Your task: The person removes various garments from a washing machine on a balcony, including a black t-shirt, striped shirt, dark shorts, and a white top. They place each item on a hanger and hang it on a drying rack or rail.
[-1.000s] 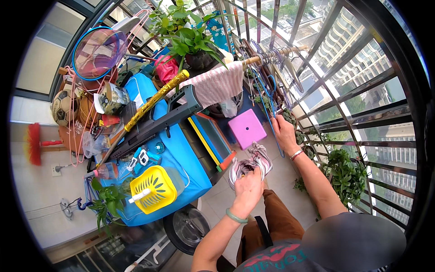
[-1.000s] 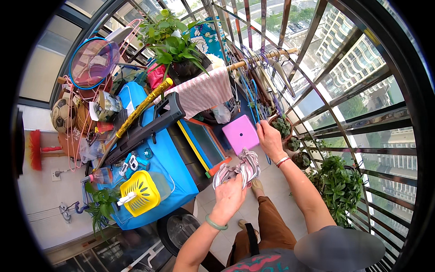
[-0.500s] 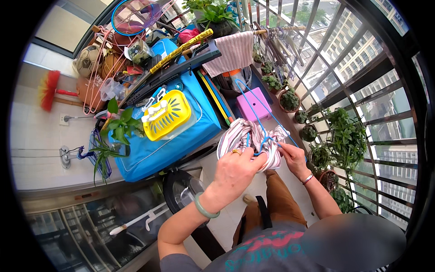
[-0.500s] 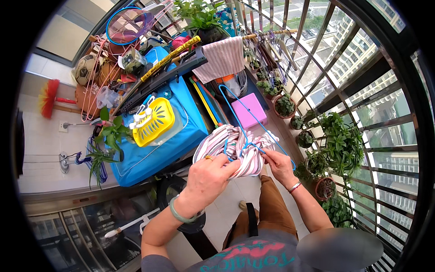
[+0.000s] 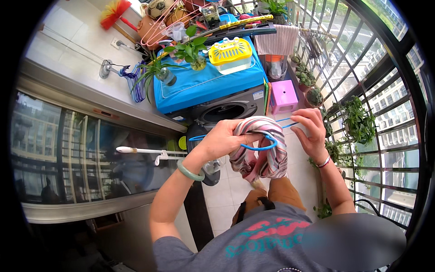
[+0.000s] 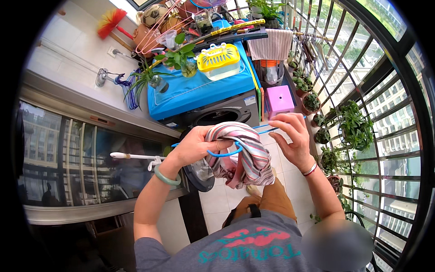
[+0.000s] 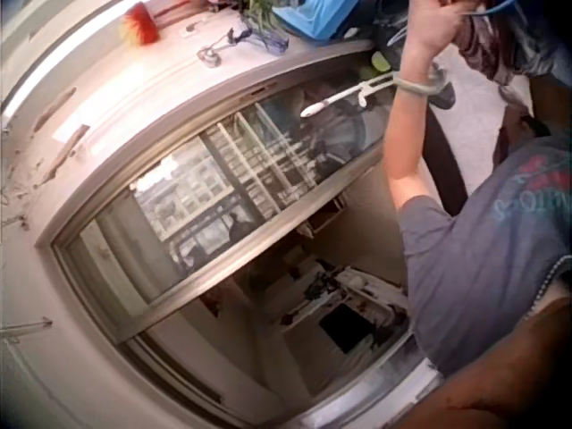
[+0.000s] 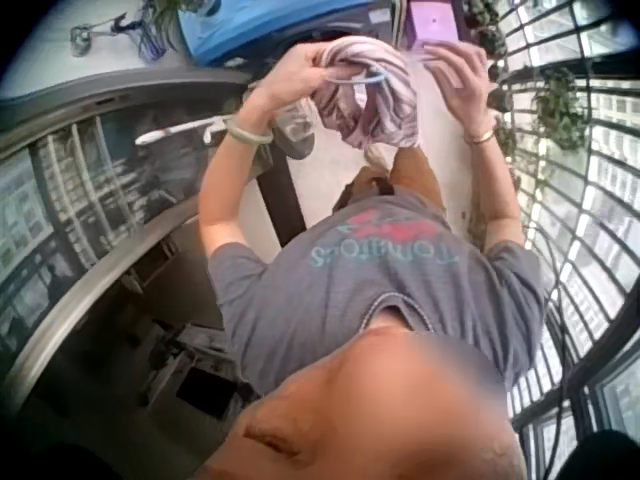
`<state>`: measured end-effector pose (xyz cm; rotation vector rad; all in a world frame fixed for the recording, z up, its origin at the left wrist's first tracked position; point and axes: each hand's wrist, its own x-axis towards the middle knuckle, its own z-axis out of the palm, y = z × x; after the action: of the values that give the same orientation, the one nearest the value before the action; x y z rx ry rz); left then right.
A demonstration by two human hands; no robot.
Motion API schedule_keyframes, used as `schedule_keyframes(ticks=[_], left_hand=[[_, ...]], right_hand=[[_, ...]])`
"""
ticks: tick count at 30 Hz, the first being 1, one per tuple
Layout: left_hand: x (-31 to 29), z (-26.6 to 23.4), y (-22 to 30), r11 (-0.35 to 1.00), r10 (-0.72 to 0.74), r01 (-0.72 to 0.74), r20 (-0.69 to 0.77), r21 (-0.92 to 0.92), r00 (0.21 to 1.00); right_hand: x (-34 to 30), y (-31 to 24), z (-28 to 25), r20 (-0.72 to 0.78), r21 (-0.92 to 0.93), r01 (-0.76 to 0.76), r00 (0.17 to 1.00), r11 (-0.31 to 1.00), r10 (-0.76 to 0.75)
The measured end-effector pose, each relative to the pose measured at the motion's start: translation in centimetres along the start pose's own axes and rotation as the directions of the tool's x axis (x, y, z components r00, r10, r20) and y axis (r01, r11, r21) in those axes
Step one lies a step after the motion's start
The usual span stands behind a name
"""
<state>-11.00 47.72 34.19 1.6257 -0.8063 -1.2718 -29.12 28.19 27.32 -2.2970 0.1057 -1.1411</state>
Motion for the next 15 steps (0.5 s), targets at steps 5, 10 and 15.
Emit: schedule_keyframes(ticks=[5,10,15], left_hand=[[-7.5,0.1,-1.5,0.950,0.252,-0.286,-0.229,-0.129,0.940],[-13.0,1.0,-1.6,0.927,0.243,-0.299,-0.244,-0.225,0.939],[-18.4,1.8,-2.1,0.920,0.267,-0.371,-0.489,-0.127,0.830]], right_hand=[[-3.1,-1.1,2.2,0.160,0.374,-0.406,0.914,0.834,0.373],[0.4,-4.8,6.7,0.749,0.621,-0.666,0.660,0.413,-0.061],[1.3,-7.1,6.5,0.764,0.641,-0.692,0.618,0.333,-0.185]])
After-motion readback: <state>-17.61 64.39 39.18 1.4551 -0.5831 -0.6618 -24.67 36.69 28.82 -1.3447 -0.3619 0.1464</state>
